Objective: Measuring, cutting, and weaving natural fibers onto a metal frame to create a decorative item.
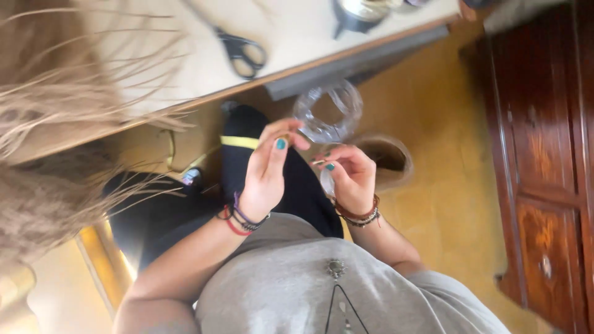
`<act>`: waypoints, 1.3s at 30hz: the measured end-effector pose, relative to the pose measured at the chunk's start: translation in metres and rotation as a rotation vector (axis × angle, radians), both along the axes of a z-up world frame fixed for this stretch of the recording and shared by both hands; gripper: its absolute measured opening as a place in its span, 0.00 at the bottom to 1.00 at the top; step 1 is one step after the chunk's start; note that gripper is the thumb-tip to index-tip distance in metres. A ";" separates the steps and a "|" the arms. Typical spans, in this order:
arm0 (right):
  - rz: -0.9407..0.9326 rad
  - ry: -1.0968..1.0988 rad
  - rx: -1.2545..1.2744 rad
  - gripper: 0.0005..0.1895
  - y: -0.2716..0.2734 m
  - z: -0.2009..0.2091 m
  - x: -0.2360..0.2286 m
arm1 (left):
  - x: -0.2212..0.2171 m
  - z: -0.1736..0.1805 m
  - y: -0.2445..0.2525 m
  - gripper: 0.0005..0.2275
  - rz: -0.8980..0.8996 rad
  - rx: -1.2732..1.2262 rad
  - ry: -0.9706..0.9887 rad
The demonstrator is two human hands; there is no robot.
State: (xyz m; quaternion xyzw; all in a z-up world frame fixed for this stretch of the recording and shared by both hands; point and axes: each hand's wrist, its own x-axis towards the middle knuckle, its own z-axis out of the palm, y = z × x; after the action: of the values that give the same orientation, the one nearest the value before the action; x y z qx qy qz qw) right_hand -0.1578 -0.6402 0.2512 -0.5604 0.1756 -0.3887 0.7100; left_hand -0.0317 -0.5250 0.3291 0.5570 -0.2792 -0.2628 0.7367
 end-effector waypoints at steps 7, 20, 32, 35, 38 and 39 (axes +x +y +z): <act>0.243 0.090 -0.273 0.10 0.057 0.071 0.060 | 0.030 0.034 0.085 0.09 0.308 0.052 -0.349; 0.560 0.020 -0.479 0.10 0.148 0.119 0.121 | 0.061 0.030 0.170 0.07 0.510 -0.044 0.063; 0.779 0.075 -0.372 0.13 0.116 0.119 0.201 | 0.103 0.057 0.158 0.08 0.579 -0.073 0.115; 0.835 0.089 -0.376 0.15 0.111 0.127 0.219 | 0.113 0.058 0.153 0.09 0.621 -0.083 0.139; 0.865 0.121 -0.449 0.15 0.111 0.133 0.230 | 0.117 0.057 0.147 0.10 0.689 -0.070 0.152; 0.878 0.122 -0.452 0.15 0.112 0.135 0.232 | 0.117 0.057 0.147 0.10 0.702 -0.073 0.156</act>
State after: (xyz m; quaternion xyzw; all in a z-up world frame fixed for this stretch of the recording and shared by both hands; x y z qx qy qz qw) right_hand 0.0738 -0.5285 0.3863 -0.7429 -0.1245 -0.0479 0.6560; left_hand 0.0853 -0.3779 0.3864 0.5705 -0.0232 -0.0253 0.8206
